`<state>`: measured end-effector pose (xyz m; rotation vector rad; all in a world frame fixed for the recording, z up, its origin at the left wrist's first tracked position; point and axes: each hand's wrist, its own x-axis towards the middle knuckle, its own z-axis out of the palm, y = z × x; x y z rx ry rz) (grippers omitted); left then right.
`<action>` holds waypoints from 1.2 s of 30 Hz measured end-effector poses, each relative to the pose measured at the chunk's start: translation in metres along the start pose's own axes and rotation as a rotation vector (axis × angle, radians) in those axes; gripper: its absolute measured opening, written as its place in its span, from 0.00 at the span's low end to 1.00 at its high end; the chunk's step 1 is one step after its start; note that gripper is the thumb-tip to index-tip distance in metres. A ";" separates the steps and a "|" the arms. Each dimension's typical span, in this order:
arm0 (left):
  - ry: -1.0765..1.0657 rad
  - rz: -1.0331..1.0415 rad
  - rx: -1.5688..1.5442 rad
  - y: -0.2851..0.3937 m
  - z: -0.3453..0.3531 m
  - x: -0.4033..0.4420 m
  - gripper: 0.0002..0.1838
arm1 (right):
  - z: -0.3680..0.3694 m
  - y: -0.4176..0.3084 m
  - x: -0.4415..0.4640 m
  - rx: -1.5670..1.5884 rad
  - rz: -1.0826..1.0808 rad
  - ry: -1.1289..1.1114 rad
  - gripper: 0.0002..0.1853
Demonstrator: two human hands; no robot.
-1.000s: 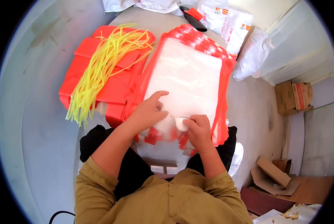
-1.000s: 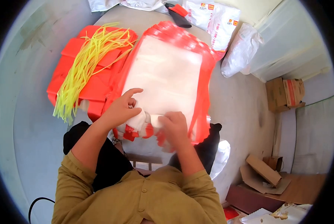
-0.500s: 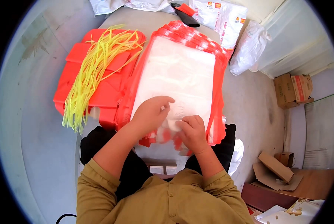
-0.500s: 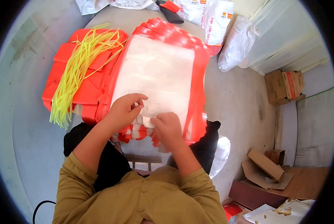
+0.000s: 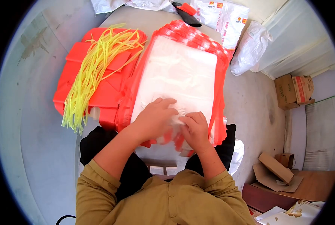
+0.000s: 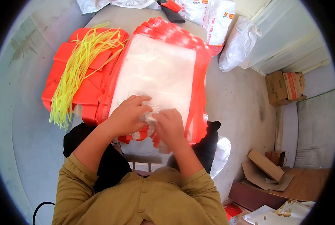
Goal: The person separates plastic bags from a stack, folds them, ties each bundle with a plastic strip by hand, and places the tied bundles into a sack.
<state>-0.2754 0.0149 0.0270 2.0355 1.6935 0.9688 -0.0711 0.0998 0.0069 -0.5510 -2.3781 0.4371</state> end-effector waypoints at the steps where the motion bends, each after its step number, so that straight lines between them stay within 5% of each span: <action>1: 0.017 0.010 0.001 0.000 0.003 0.000 0.21 | 0.001 0.001 0.000 0.010 0.005 -0.003 0.17; 8: 0.109 0.052 0.114 -0.008 0.019 0.008 0.07 | -0.010 0.007 -0.001 0.043 0.156 0.029 0.17; 14: 0.112 -0.074 -0.001 -0.007 0.014 0.009 0.11 | -0.041 0.048 -0.024 0.426 0.651 0.319 0.20; 18: 0.101 -0.111 -0.020 -0.006 0.012 0.009 0.11 | -0.044 0.046 -0.034 0.612 0.777 0.212 0.25; 25: 0.077 -0.212 -0.082 -0.009 0.012 0.010 0.08 | -0.034 0.052 -0.026 0.524 0.640 0.213 0.29; 36: 0.117 -0.177 -0.112 -0.015 0.014 0.010 0.06 | -0.041 0.057 -0.009 0.753 0.918 0.257 0.28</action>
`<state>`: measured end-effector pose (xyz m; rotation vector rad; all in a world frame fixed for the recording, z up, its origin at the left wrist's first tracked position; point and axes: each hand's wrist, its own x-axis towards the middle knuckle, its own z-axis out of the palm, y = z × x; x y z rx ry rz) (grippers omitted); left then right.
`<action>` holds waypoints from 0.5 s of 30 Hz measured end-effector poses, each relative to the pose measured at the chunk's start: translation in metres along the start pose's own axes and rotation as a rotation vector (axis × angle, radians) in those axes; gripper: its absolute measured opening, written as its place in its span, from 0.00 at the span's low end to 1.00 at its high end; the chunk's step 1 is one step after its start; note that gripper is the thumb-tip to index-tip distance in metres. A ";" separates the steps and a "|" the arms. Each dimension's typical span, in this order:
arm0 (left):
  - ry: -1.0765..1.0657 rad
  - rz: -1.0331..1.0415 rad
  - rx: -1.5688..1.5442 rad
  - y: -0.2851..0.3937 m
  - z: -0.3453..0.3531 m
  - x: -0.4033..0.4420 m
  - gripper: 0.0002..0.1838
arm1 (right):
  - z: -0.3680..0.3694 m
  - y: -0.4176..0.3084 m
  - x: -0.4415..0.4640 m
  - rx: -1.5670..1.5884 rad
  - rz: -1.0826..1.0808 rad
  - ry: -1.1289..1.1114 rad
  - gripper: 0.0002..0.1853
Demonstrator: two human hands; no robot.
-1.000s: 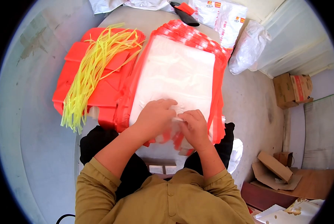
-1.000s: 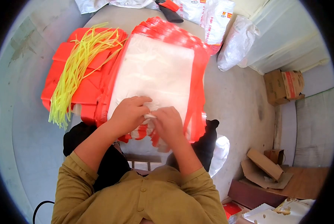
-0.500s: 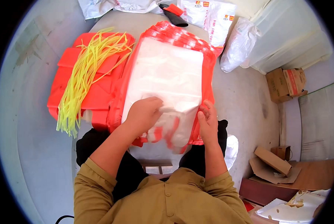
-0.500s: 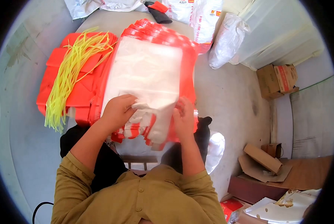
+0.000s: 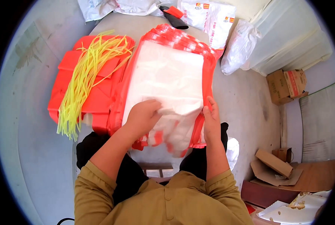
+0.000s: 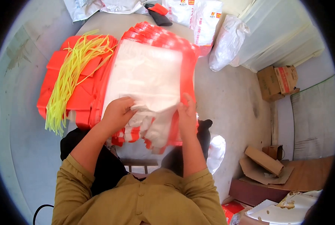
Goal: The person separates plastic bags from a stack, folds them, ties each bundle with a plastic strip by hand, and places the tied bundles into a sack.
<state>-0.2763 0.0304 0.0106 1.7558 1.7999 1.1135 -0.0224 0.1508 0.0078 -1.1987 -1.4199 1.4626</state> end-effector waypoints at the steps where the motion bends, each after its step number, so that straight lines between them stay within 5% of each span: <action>1: -0.002 -0.006 -0.002 0.001 -0.001 0.000 0.06 | 0.000 -0.002 -0.002 0.018 0.025 0.006 0.28; 10: 0.024 0.167 0.089 0.001 0.003 -0.003 0.08 | -0.011 -0.007 -0.060 -0.195 0.108 -0.183 0.38; 15: -0.074 0.273 0.288 0.000 0.005 -0.005 0.08 | -0.038 0.041 -0.089 -0.160 -0.050 -0.142 0.41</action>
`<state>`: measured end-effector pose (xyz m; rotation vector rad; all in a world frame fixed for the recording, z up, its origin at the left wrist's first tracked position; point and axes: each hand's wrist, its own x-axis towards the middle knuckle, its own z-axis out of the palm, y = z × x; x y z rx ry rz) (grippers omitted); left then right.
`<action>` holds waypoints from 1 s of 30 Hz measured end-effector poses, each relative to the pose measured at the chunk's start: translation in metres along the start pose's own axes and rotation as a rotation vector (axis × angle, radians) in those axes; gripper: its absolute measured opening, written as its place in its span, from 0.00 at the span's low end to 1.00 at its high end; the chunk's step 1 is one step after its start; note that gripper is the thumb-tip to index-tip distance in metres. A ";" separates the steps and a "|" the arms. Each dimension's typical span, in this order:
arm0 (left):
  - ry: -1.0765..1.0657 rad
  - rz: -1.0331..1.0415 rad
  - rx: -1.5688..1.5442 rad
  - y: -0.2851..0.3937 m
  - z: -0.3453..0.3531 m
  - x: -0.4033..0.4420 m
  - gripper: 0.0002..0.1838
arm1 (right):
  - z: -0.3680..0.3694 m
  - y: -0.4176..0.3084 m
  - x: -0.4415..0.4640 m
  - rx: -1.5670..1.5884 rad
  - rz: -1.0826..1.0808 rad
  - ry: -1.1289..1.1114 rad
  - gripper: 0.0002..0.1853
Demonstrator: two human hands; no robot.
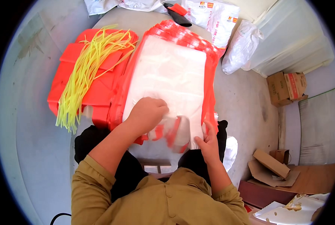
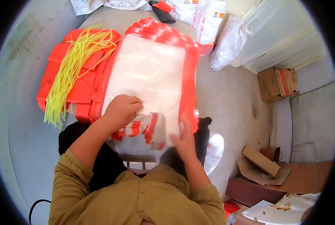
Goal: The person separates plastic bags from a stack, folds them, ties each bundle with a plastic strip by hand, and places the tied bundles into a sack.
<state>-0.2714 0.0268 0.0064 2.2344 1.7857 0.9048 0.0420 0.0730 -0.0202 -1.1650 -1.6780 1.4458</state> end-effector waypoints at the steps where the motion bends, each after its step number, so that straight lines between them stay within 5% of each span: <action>1: -0.006 0.039 0.031 0.000 -0.001 0.000 0.08 | -0.002 -0.003 -0.005 0.002 0.029 0.002 0.40; 8: -0.053 0.157 0.102 0.001 0.001 -0.004 0.08 | -0.003 -0.043 0.017 -0.101 -0.071 0.009 0.27; 16: -0.078 0.164 0.092 0.003 -0.005 -0.005 0.08 | 0.043 -0.085 0.098 -0.358 -0.118 -0.317 0.20; 22: -0.091 0.160 0.097 0.002 -0.006 -0.004 0.08 | 0.052 -0.077 0.111 0.080 0.173 -0.377 0.18; 30: -0.056 0.165 0.102 0.000 -0.001 -0.004 0.07 | 0.067 -0.074 0.107 -0.264 -0.049 -0.327 0.22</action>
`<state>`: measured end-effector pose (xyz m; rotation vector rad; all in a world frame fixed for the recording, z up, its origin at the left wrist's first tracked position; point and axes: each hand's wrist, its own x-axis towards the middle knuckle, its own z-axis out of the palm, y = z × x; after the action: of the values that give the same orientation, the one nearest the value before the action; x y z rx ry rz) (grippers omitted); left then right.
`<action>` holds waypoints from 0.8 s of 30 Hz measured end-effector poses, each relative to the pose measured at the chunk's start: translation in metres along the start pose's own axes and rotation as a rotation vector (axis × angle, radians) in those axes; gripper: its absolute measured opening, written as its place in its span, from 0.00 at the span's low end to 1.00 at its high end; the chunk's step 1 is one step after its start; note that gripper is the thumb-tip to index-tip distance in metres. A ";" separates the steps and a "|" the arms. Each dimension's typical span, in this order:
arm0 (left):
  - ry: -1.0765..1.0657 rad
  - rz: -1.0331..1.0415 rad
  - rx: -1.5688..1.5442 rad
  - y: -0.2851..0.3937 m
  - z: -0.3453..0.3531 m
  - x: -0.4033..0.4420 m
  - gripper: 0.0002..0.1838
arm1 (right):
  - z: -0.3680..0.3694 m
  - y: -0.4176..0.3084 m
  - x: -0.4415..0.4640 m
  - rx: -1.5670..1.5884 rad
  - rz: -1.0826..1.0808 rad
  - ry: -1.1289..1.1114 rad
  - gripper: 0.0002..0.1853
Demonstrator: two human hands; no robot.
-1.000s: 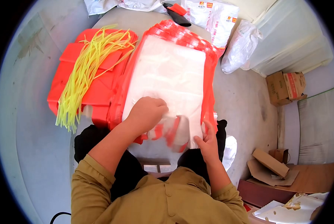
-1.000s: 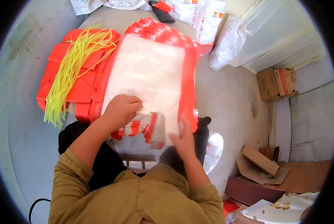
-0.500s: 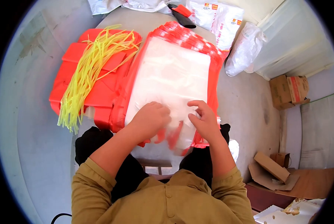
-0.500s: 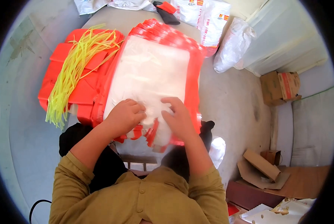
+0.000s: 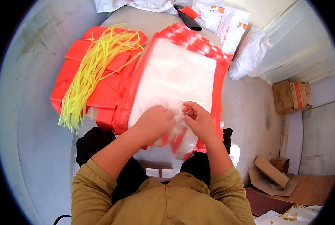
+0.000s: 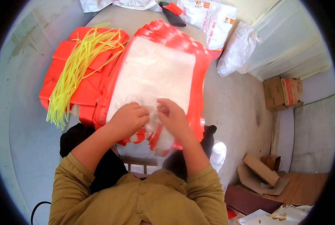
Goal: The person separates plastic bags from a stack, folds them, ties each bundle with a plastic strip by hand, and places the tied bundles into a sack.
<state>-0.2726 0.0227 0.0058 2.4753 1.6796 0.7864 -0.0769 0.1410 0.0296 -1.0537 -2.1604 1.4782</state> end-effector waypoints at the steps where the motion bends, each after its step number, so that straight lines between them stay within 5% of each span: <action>1: -0.008 -0.004 0.003 0.000 -0.001 0.000 0.07 | 0.002 0.001 0.002 -0.013 -0.023 0.017 0.23; 10: 0.020 -0.060 -0.019 0.006 -0.006 0.004 0.09 | 0.018 -0.009 0.007 -0.253 -0.191 0.080 0.19; 16: 0.094 -0.040 -0.025 0.001 0.000 0.004 0.06 | 0.020 0.007 0.000 0.054 -0.165 0.181 0.15; 19: 0.087 -0.056 -0.013 -0.001 0.000 0.005 0.04 | 0.007 0.014 -0.017 -0.057 -0.250 0.211 0.10; 24: 0.134 -0.148 -0.071 0.001 0.005 0.008 0.05 | 0.004 0.023 -0.048 -0.488 -0.683 0.136 0.06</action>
<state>-0.2673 0.0306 0.0053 2.2667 1.8184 0.9946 -0.0384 0.1079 0.0142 -0.4220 -2.4756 0.5772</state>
